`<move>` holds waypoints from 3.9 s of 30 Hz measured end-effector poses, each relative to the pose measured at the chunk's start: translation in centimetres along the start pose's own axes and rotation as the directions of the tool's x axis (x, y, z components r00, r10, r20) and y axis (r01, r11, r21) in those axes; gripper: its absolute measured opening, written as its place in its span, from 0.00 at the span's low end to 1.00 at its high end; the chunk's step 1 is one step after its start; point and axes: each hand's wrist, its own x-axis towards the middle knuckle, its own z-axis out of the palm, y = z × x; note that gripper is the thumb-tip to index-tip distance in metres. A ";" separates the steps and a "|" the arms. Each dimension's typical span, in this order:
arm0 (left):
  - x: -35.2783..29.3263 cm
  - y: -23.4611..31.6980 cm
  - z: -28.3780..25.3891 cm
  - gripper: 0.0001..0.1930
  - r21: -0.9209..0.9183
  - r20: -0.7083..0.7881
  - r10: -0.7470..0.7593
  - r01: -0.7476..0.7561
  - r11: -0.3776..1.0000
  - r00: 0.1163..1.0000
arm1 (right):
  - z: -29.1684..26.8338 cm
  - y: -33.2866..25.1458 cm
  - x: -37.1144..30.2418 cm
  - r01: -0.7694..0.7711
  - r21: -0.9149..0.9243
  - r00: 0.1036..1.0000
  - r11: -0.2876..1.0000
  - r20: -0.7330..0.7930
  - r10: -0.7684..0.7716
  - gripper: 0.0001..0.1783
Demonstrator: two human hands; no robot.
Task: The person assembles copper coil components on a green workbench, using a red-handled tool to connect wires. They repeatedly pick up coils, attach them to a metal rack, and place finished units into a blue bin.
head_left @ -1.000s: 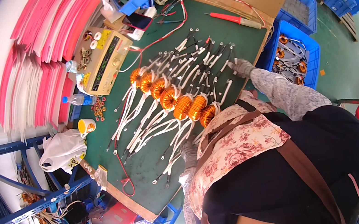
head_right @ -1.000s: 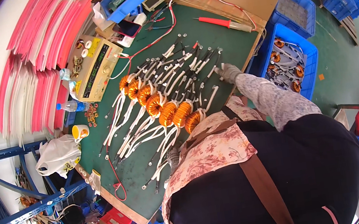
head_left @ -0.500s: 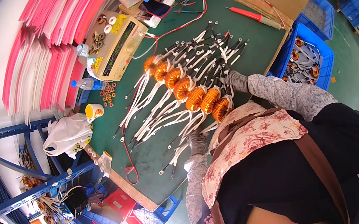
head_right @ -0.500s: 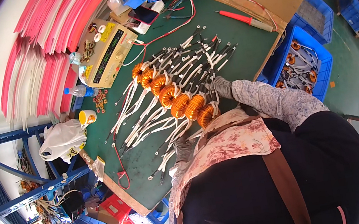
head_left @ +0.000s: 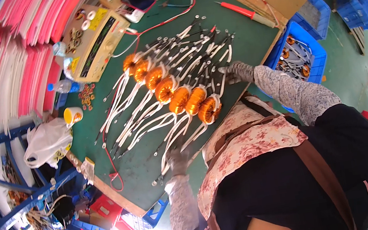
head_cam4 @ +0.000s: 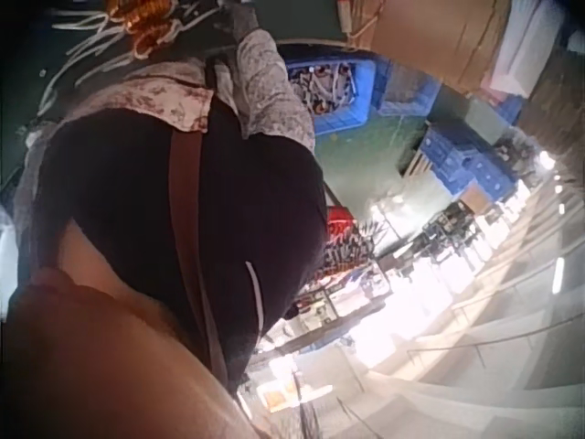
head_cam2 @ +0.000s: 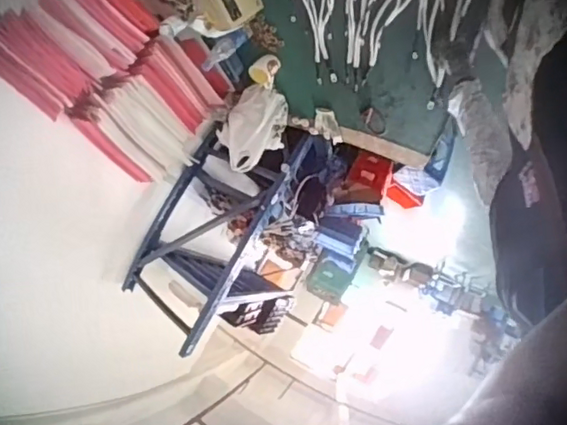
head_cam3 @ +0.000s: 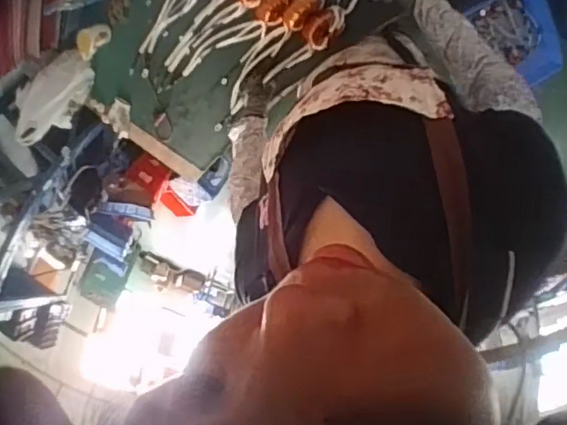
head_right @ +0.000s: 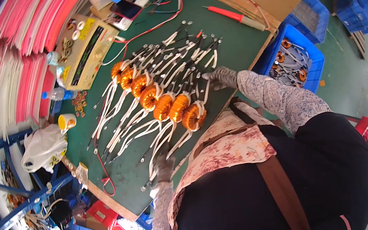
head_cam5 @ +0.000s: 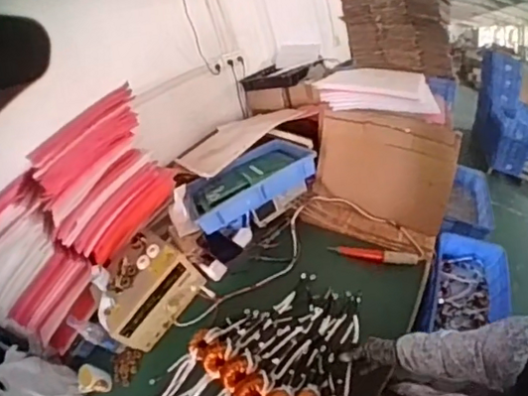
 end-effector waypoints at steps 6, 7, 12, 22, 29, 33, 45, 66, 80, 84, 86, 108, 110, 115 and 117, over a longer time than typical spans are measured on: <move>-4.6 -9.4 1.6 0.19 0.408 0.084 -0.384 0.319 0.856 0.920 | -16.1 -7.6 2.7 -0.220 -0.840 0.561 0.495 -0.524 -0.640 0.15; -5.0 -11.0 2.3 0.19 0.494 0.130 -0.538 0.416 0.764 0.833 | -18.5 -8.1 4.1 -0.473 -0.866 0.372 0.165 -0.366 -0.853 0.15; -10.4 -12.2 1.8 0.19 0.171 -0.120 -0.356 0.372 0.912 0.927 | -20.3 -11.4 4.7 -0.304 -0.925 0.519 0.227 -0.360 -0.775 0.22; -15.1 -22.7 2.2 0.15 -0.497 -0.226 -0.513 0.355 0.792 0.828 | -17.8 -14.9 -1.0 -0.651 -0.756 0.408 -0.072 -0.268 -0.873 0.14; -9.4 -31.8 -7.6 0.23 -0.235 -0.499 -0.446 0.379 0.895 0.744 | -9.3 -19.0 -13.6 -0.685 -0.553 0.217 -0.475 0.467 -0.857 0.23; -7.2 -38.9 -8.2 0.27 0.041 -0.582 -0.231 0.311 0.949 0.779 | 5.9 -16.8 -20.2 -0.594 -0.523 0.439 -0.611 0.425 -0.791 0.25; -6.4 -39.3 -9.2 0.26 -0.099 -0.399 -0.507 0.513 0.852 0.764 | 28.0 3.9 -26.2 0.296 -0.948 0.864 -0.120 0.319 -0.390 0.24; -19.0 -21.9 1.8 0.15 -0.433 -0.222 -0.228 0.114 0.894 0.948 | 24.6 14.9 -18.7 0.564 -0.782 0.703 -0.266 0.623 -0.343 0.25; -18.5 -22.4 2.0 0.15 -0.412 -0.249 -0.250 0.132 0.902 0.936 | 23.4 15.4 -21.4 0.406 -0.905 0.855 -0.123 0.424 -0.299 0.24; -18.4 -22.3 1.7 0.15 -0.431 -0.217 -0.265 0.151 0.889 0.939 | 22.8 16.0 -21.2 0.449 -0.887 0.820 -0.113 0.459 -0.343 0.24; -18.2 -22.2 1.5 0.15 -0.427 -0.213 -0.260 0.149 0.892 0.942 | 22.5 16.2 -20.9 0.457 -0.882 0.808 -0.117 0.467 -0.359 0.25; -17.8 -23.5 1.9 0.13 -0.453 -0.216 -0.214 0.096 0.886 0.953 | 22.8 16.2 -20.6 0.439 -0.897 0.845 -0.046 0.430 -0.317 0.26; -17.9 -23.6 2.1 0.12 -0.469 -0.206 -0.228 0.109 0.877 0.952 | 22.8 16.3 -20.5 0.453 -0.890 0.839 -0.051 0.445 -0.314 0.26; -17.8 -23.5 1.7 0.12 -0.454 -0.189 -0.222 0.115 0.884 0.957 | 23.0 16.1 -20.7 0.452 -0.891 0.842 -0.030 0.437 -0.316 0.26; -17.9 -23.4 1.6 0.12 -0.459 -0.203 -0.213 0.099 0.883 0.956 | 23.0 16.1 -20.5 0.424 -0.905 0.864 -0.025 0.413 -0.290 0.26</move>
